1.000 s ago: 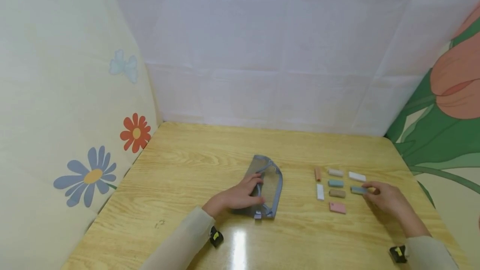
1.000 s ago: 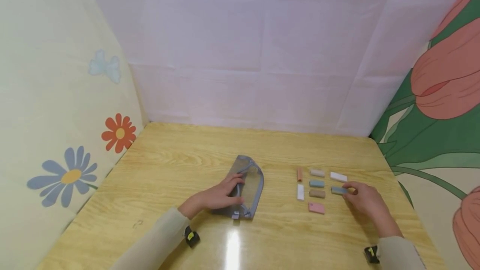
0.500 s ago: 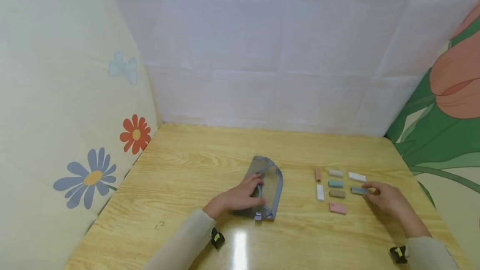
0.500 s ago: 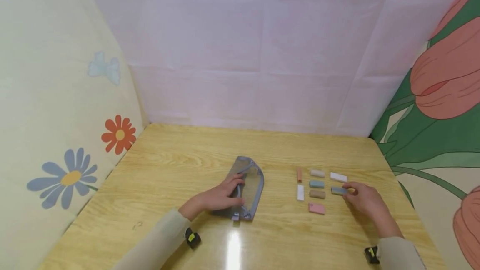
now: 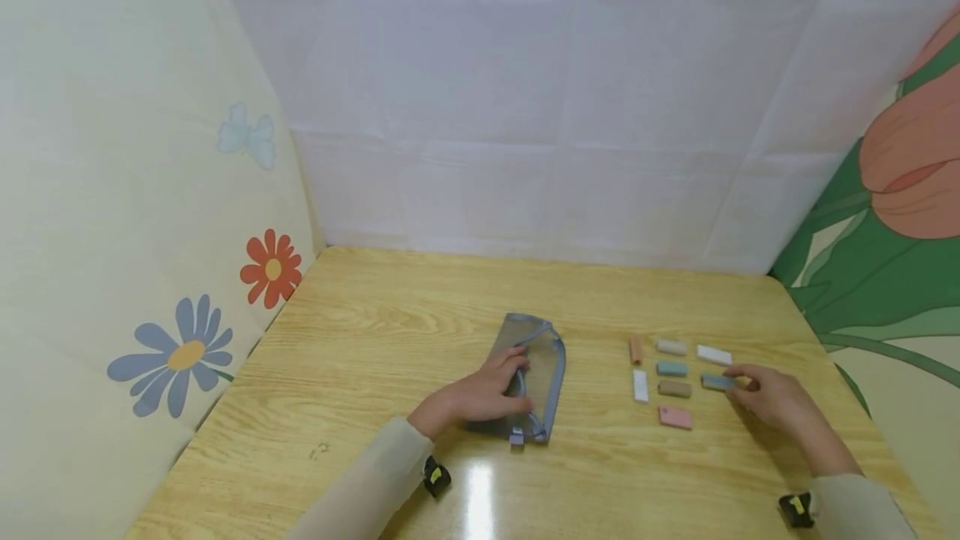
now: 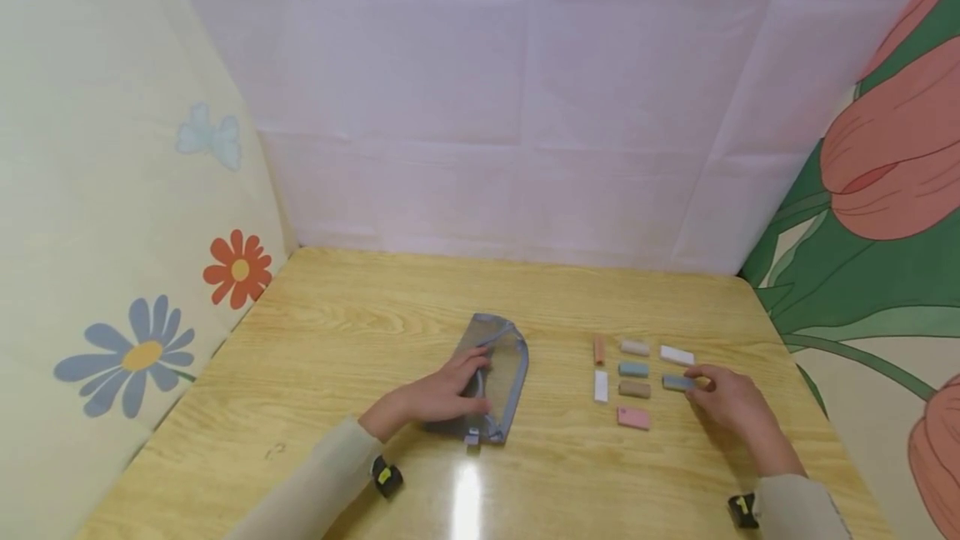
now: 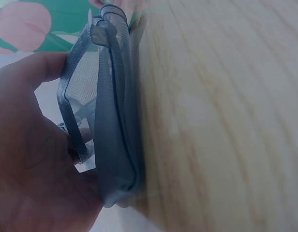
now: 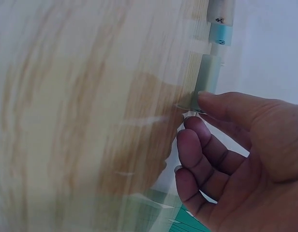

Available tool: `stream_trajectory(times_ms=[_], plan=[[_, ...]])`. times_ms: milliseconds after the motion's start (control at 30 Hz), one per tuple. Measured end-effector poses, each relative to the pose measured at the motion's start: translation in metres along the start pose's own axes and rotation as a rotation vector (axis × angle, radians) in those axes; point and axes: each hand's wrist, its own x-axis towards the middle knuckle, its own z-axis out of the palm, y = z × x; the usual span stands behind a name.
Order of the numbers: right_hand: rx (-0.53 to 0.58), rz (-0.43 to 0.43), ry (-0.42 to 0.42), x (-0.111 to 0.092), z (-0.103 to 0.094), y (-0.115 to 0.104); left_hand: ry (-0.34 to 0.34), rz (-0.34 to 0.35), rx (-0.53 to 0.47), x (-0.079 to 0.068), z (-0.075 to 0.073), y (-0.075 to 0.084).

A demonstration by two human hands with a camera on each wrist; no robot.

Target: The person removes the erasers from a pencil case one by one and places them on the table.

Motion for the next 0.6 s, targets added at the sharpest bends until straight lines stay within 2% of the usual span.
stream_trajectory(times_ms=[600], plan=[[0.005, -0.012, 0.005, -0.001, 0.0, -0.001, 0.014, -0.022, 0.136, 0.0, 0.003, 0.012]])
